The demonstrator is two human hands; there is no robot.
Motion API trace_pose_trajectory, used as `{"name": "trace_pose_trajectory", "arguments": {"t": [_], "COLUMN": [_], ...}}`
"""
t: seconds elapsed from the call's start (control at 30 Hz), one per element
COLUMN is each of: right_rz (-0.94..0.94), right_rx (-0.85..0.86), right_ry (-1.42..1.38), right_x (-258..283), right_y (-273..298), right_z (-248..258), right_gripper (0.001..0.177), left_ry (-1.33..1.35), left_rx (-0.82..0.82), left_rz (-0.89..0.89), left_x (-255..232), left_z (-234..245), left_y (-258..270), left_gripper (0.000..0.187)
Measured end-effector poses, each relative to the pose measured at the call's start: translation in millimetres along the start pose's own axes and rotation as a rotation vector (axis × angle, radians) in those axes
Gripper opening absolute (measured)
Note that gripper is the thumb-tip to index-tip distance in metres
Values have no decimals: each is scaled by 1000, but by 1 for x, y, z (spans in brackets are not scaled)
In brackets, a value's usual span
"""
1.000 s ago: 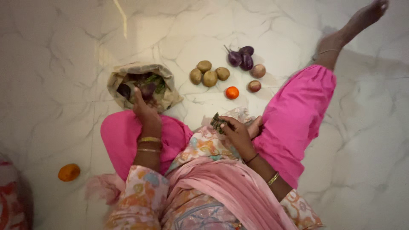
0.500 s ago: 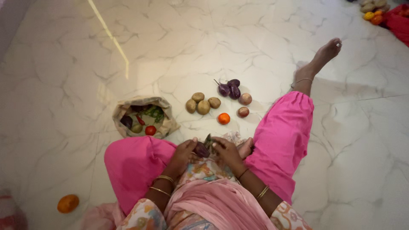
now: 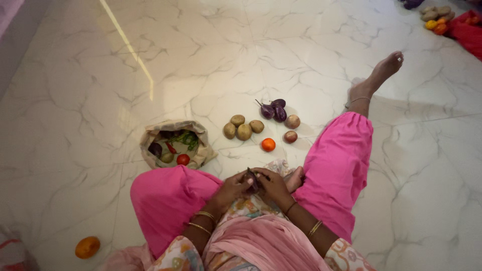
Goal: The person sits on the floor and peels potatoes and eggplants using a small knife. They handle the vegetables one at a time, removing the skin and placing the peeled items into a nearby bag.
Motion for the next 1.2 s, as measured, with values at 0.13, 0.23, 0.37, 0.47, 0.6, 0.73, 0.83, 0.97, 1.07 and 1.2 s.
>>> {"name": "trace_pose_trajectory", "arguments": {"t": [0.13,0.23,0.37,0.47,0.6,0.73,0.83,0.97,1.07,1.2], "right_rz": [-125,-81,-20,-54,-59,4,-60,-306,-173,-10], "right_rx": [-7,24,32,51,61,-52,-77,-70,-37,55], "right_ry": [-156,-141,-67,107,75,153,86,7,9,94], "right_x": [-3,13,30,30,25,21,10,-14,-5,13], "right_y": [1,4,7,10,12,8,3,2,1,5], "right_z": [-3,-7,-4,-8,-11,3,12,13,7,-4], "right_gripper": [32,34,34,32,31,28,28,31,31,27], "left_ry": [109,177,222,302,264,138,84,77,152,305], "left_rx": [-157,-278,-448,-495,-419,-319,-262,-206,-263,-432], "left_rz": [64,-8,9,2,41,24,43,18,-7,-56], "left_x": [6,4,15,21,27,27,28,29,30,31], "left_z": [0,9,27,36,35,30,25,19,24,42], "left_y": [1,-2,-4,-9,-15,-16,-15,-14,-14,-17], "left_gripper": [58,55,45,43,42,41,41,43,45,45]}}
Point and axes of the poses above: each hand's wrist, its own y-axis away from the middle knuckle, its own z-axis out of the back of the hand, x = y × z, the point moved 7 cm from there along -y, towards the middle knuckle, and after that the axes turned 6 degrees about -y, right-handed, at the moved point
